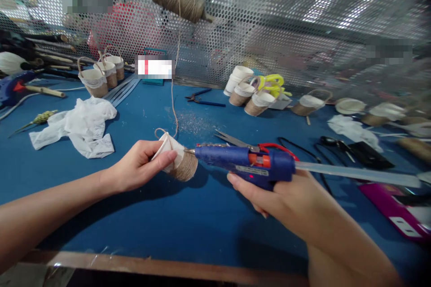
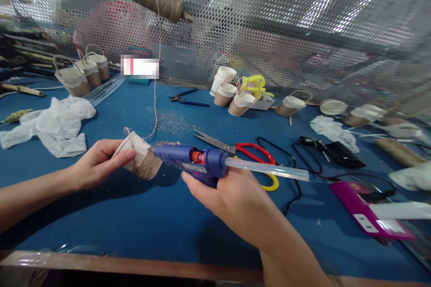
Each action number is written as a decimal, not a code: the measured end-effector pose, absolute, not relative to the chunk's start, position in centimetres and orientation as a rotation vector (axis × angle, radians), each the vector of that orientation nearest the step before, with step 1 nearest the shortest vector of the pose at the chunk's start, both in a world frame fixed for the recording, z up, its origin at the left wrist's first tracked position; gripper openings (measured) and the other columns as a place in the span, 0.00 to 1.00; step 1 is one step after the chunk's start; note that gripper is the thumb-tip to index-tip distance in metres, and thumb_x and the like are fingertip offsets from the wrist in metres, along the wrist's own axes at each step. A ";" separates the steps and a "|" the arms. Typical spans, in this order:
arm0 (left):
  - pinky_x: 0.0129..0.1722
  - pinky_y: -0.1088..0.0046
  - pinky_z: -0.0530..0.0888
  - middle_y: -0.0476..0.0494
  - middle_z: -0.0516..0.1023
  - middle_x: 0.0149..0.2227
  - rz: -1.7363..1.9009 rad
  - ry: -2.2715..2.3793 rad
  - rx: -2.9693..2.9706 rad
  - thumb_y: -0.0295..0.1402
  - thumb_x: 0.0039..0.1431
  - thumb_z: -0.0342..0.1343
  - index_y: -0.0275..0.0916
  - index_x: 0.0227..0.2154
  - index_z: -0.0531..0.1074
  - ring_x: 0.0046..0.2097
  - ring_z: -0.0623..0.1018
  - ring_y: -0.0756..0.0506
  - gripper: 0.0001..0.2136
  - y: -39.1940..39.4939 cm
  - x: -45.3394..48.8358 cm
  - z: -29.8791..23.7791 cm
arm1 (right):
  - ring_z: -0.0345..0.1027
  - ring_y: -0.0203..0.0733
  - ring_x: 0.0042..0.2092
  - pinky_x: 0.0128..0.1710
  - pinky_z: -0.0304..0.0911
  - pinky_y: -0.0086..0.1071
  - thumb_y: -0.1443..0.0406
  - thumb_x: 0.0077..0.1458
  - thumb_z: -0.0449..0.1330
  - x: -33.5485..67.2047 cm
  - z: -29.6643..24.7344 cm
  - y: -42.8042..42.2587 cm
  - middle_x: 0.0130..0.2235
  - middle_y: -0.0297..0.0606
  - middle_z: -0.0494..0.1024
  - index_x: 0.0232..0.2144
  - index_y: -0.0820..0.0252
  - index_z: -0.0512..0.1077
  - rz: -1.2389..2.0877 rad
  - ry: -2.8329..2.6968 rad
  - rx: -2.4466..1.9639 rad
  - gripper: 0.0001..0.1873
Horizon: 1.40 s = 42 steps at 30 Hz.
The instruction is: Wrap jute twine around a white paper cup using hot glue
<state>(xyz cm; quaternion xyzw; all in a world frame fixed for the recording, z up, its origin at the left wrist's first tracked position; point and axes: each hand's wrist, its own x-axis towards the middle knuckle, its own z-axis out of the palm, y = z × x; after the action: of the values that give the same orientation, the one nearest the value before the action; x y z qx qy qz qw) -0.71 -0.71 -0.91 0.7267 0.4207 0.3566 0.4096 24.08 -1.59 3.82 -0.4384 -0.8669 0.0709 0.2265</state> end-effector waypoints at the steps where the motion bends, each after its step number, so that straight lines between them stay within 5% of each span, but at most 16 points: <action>1: 0.26 0.79 0.66 0.48 0.69 0.23 0.900 1.054 1.835 0.36 0.58 0.44 0.32 0.25 0.70 0.26 0.66 0.52 0.15 -0.7 -0.7 -0.9 | 0.54 0.33 0.15 0.19 0.56 0.29 0.60 0.54 0.50 24.2 3.7 -1.6 0.12 0.28 0.63 0.25 0.55 0.74 0.185 -2.414 -1.159 0.14; 5: 0.27 0.79 0.66 0.48 0.70 0.24 0.899 1.026 1.848 0.35 0.59 0.43 0.32 0.28 0.71 0.27 0.67 0.52 0.14 -0.6 -0.7 -0.7 | 0.52 0.32 0.13 0.17 0.56 0.29 0.62 0.56 0.47 24.4 3.7 -1.7 0.11 0.27 0.62 0.24 0.55 0.73 0.246 -2.504 -1.027 0.16; 11: 0.24 0.81 0.64 0.50 0.66 0.22 0.920 0.999 1.942 0.33 0.58 0.44 0.34 0.22 0.67 0.25 0.64 0.53 0.13 -0.8 -0.9 -0.7 | 0.58 0.32 0.13 0.15 0.58 0.26 0.60 0.50 0.56 23.0 5.0 -1.9 0.10 0.26 0.63 0.14 0.56 0.60 0.697 -2.172 -1.561 0.17; 21: 0.24 0.80 0.63 0.51 0.65 0.22 0.951 0.937 2.014 0.31 0.59 0.44 0.35 0.22 0.64 0.24 0.63 0.53 0.12 -0.7 -1.0 -0.7 | 0.58 0.33 0.12 0.14 0.58 0.27 0.58 0.49 0.56 23.0 5.1 -2.1 0.09 0.26 0.62 0.12 0.56 0.60 0.751 -2.111 -1.627 0.18; 27: 0.25 0.79 0.63 0.51 0.64 0.22 0.940 0.937 2.011 0.31 0.59 0.43 0.34 0.23 0.65 0.24 0.63 0.53 0.12 -0.7 -0.9 -0.6 | 0.59 0.31 0.12 0.14 0.58 0.25 0.62 0.51 0.55 24.6 3.8 -2.0 0.11 0.25 0.65 0.19 0.55 0.70 0.622 -2.358 -1.295 0.11; 34: 0.25 0.80 0.63 0.51 0.63 0.23 0.940 0.943 1.971 0.32 0.59 0.43 0.34 0.22 0.63 0.25 0.62 0.53 0.12 -0.6 -0.8 -0.8 | 0.58 0.32 0.13 0.13 0.57 0.25 0.58 0.52 0.53 24.1 4.0 -1.9 0.10 0.25 0.62 0.13 0.56 0.61 0.609 -2.295 -1.468 0.19; 42: 0.26 0.78 0.66 0.49 0.67 0.22 0.872 1.067 1.830 0.37 0.59 0.43 0.32 0.24 0.69 0.25 0.65 0.52 0.16 -0.6 -0.7 -0.9 | 0.54 0.33 0.14 0.18 0.58 0.27 0.62 0.58 0.44 25.2 2.7 -2.2 0.10 0.27 0.60 0.29 0.52 0.75 0.135 -2.557 -0.985 0.19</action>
<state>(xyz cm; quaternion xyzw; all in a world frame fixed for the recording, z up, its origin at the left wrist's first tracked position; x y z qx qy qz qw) -0.68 -0.62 -0.89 0.7277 0.4243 0.3469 0.4124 25.23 -2.17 2.73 -0.3521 -0.9135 0.0483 0.1978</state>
